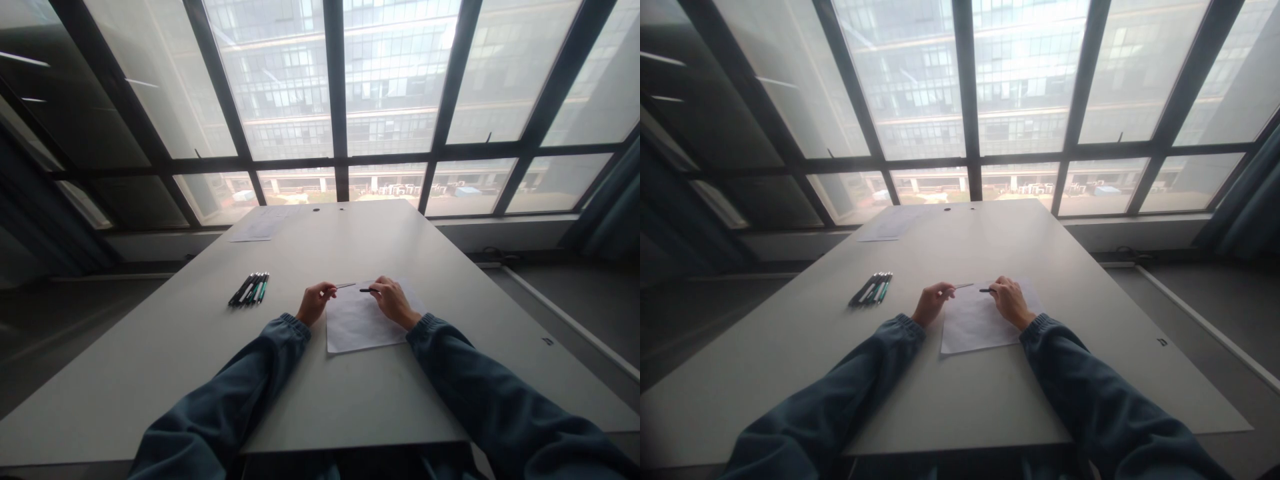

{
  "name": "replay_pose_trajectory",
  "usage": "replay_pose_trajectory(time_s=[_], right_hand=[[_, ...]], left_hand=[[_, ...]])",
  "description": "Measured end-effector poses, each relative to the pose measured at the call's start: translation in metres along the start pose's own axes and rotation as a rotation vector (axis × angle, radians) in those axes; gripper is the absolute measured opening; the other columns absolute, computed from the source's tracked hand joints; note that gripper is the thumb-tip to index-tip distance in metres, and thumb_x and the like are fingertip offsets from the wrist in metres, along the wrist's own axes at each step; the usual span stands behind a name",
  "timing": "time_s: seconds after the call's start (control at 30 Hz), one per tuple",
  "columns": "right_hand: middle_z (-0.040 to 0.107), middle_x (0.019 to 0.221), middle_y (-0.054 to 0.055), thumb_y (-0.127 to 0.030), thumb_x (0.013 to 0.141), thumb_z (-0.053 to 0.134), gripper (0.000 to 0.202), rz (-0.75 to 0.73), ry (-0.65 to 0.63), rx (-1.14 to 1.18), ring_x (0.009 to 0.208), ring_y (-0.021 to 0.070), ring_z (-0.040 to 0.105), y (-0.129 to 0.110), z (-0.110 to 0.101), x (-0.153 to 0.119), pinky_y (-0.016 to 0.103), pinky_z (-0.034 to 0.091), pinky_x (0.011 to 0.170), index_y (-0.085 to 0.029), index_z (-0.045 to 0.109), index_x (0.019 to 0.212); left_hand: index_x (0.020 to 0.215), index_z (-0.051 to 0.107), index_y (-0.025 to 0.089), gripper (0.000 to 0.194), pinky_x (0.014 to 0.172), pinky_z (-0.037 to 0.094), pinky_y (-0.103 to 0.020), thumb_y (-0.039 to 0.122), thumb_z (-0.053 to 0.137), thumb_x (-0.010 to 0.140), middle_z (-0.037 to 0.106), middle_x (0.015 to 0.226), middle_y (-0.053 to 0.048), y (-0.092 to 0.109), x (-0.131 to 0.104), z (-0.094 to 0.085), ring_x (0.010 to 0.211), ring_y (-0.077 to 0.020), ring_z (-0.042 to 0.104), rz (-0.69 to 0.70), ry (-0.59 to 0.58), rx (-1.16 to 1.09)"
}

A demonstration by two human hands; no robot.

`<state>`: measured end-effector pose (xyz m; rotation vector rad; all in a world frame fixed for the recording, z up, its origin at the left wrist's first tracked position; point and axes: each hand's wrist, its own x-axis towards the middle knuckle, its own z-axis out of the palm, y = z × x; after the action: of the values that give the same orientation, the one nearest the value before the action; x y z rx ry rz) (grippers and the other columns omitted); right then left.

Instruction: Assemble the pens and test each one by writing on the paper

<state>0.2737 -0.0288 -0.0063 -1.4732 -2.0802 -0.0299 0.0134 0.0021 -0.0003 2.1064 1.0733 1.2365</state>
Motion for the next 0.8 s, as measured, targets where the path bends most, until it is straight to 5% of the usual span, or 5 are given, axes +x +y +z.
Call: replay_pose_trajectory(time_s=[0.5, 0.8], right_hand=[[0.064, 0.113, 0.008, -0.018, 0.088, 0.067, 0.014, -0.091, -0.063, -0.014, 0.106, 0.0230, 0.055, 0.0041, 0.0056, -0.0009, 0.035, 0.044, 0.088, -0.026, 0.077, 0.093], [0.064, 0.121, 0.010, -0.013, 0.094, 0.052, 0.030, -0.139, -0.007, 0.034, 0.115, 0.0243, 0.052, -0.0009, 0.0009, -0.0001, 0.040, 0.044, 0.094, -0.025, 0.072, 0.112]], left_hand=[[0.082, 0.073, 0.016, 0.022, 0.060, 0.048, -0.022, 0.035, 0.063, 0.090, 0.073, 0.072, -0.002, 0.0047, -0.0003, 0.0005, 0.065, -0.0129, 0.065, 0.013, -0.051, 0.049], [0.082, 0.073, 0.016, 0.026, 0.060, 0.049, -0.023, 0.038, 0.062, 0.090, 0.074, 0.073, -0.004, 0.0028, 0.0000, 0.0008, 0.065, -0.0141, 0.065, 0.015, -0.065, 0.046]])
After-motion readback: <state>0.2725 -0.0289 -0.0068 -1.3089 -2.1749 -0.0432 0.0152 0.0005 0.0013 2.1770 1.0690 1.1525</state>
